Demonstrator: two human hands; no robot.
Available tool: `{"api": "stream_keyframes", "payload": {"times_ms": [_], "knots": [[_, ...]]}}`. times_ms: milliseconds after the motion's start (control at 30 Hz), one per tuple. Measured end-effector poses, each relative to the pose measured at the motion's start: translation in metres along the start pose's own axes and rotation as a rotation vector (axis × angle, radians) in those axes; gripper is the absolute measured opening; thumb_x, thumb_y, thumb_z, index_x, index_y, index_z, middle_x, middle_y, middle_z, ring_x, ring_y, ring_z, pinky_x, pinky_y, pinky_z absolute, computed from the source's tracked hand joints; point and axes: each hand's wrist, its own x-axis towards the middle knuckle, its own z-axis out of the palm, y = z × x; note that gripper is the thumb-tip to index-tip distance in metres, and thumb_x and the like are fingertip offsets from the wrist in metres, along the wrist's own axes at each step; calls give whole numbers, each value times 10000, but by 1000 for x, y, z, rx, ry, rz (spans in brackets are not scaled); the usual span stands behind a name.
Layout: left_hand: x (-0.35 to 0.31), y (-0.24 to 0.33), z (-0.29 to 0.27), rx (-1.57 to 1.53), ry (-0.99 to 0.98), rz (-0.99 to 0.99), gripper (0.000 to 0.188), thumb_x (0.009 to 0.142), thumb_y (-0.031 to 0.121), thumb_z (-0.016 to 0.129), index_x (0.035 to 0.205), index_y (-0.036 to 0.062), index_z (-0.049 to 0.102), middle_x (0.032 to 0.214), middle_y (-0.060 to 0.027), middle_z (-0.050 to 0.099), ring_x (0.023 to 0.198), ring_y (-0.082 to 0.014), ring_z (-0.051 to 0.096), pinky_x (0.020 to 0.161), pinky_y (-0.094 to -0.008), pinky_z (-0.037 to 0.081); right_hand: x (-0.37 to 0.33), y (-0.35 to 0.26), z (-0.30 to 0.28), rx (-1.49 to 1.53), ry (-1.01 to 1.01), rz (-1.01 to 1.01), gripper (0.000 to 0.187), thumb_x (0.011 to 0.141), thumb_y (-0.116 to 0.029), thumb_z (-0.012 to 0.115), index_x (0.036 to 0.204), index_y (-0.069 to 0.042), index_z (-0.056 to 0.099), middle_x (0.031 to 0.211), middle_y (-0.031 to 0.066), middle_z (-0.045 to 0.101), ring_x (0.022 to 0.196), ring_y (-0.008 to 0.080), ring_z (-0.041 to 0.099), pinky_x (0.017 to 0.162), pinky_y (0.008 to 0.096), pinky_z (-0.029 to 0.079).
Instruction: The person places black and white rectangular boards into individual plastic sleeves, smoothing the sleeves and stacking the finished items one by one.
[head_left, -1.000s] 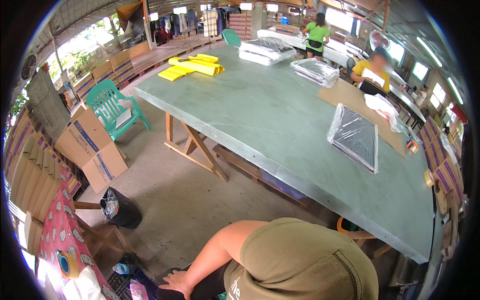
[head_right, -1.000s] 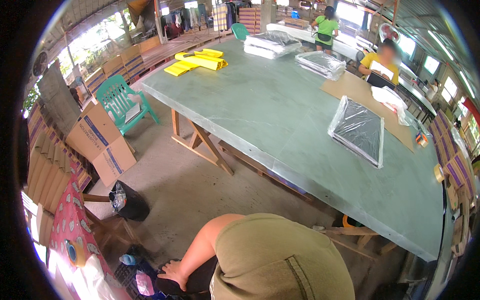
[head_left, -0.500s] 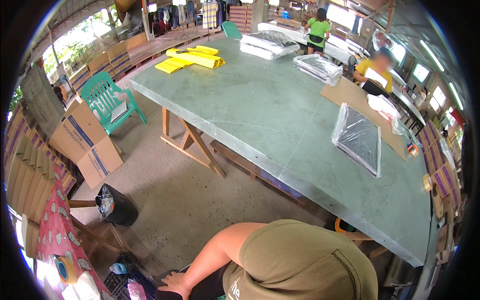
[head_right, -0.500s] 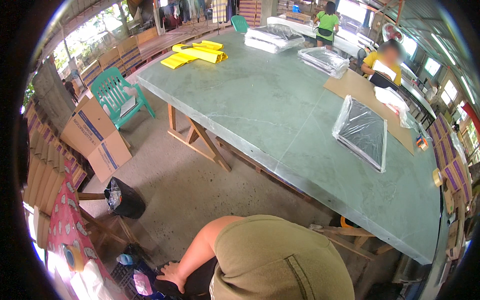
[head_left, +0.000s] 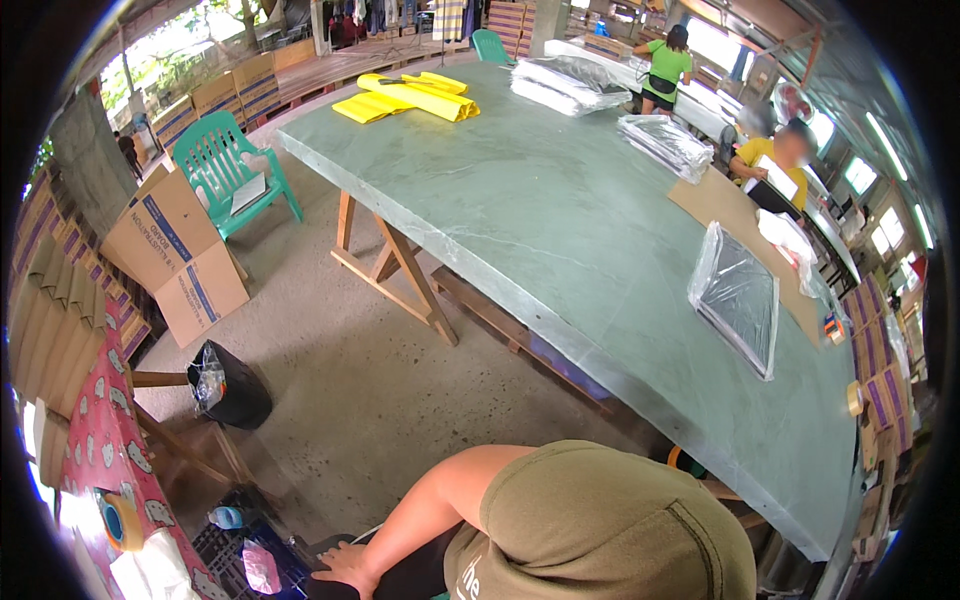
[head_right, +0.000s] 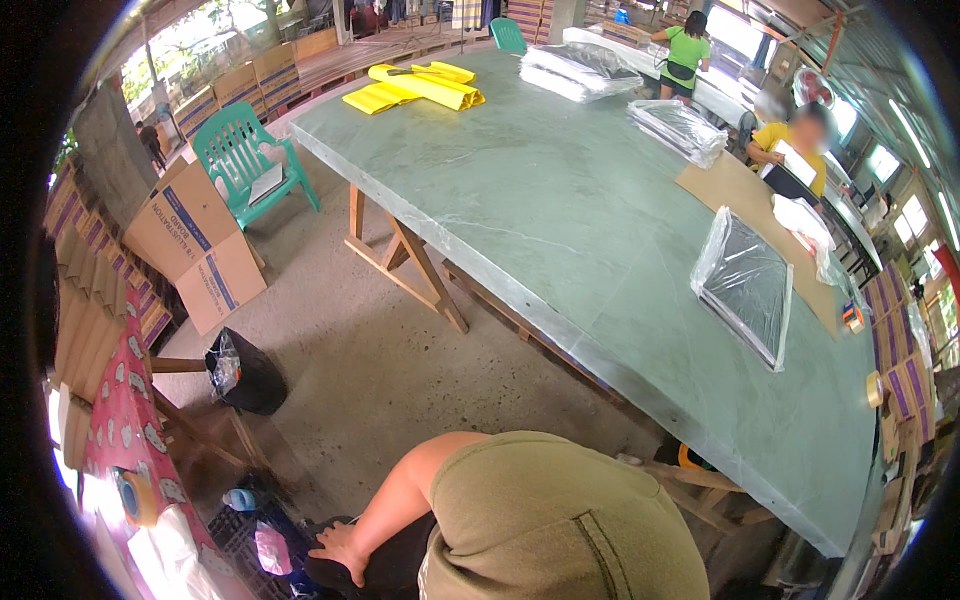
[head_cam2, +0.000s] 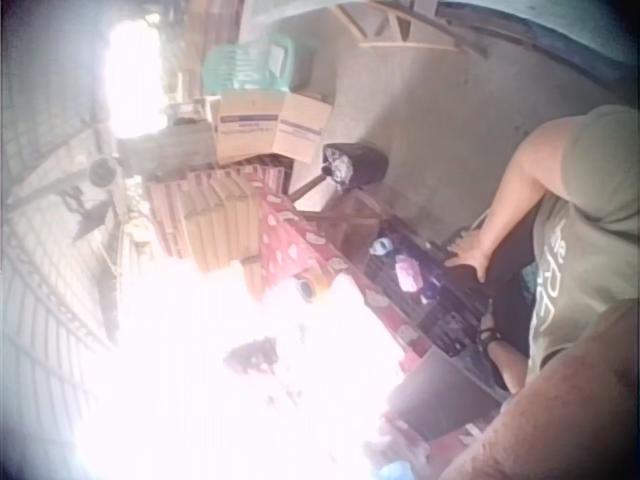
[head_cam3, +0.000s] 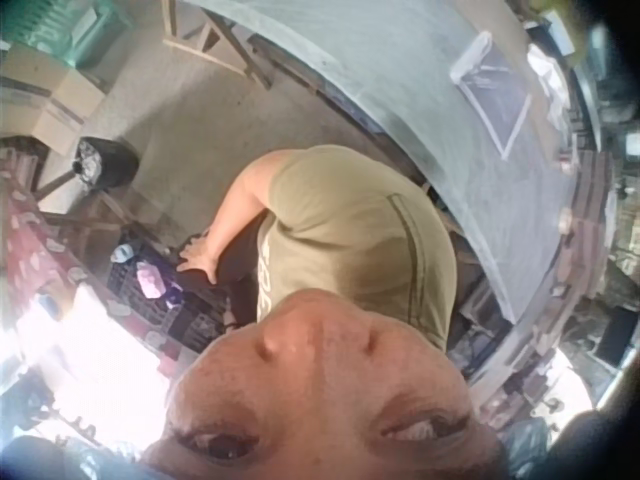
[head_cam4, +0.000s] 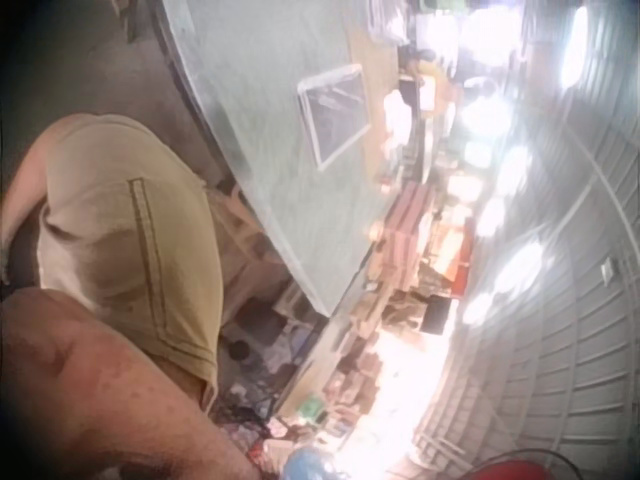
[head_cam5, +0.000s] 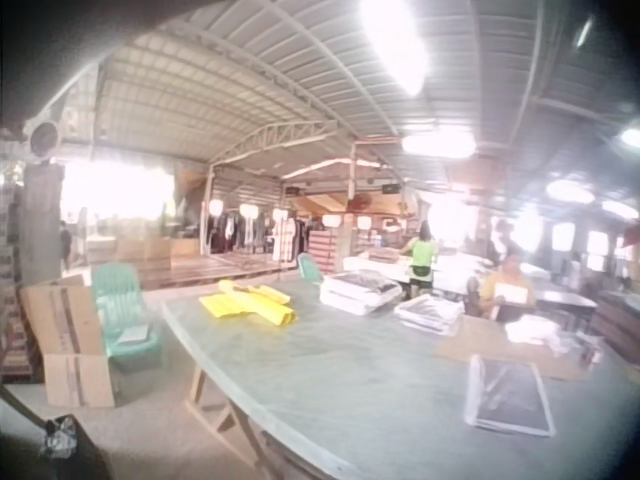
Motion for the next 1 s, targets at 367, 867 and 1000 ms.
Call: {"api": "stream_keyframes", "payload": {"times_ms": [367,867,1000], "knots": [[3,-8,4,34,-10,-43,358,741,325,491,975,80,606,959,-147,597,907,-304,557,829,-400,397,6,15,-8,78,-36,-3,1133,439,-474,761,1338,-116,172,1258,212,313,1166,350,315,935,447,282],[-7,-11,4,69,33,-44,349,733,306,497,972,78,606,954,-145,599,905,-301,559,832,-403,395,1,22,-6,75,24,-28,1121,428,-466,763,1326,-110,195,1228,194,353,1141,338,351,917,445,314],[-14,-14,4,72,50,-42,347,730,301,498,972,77,606,953,-144,599,904,-300,559,833,-404,394,-1,19,-5,55,28,-29,1118,424,-472,763,1323,-108,206,1220,194,364,1135,338,359,917,441,315]]}}
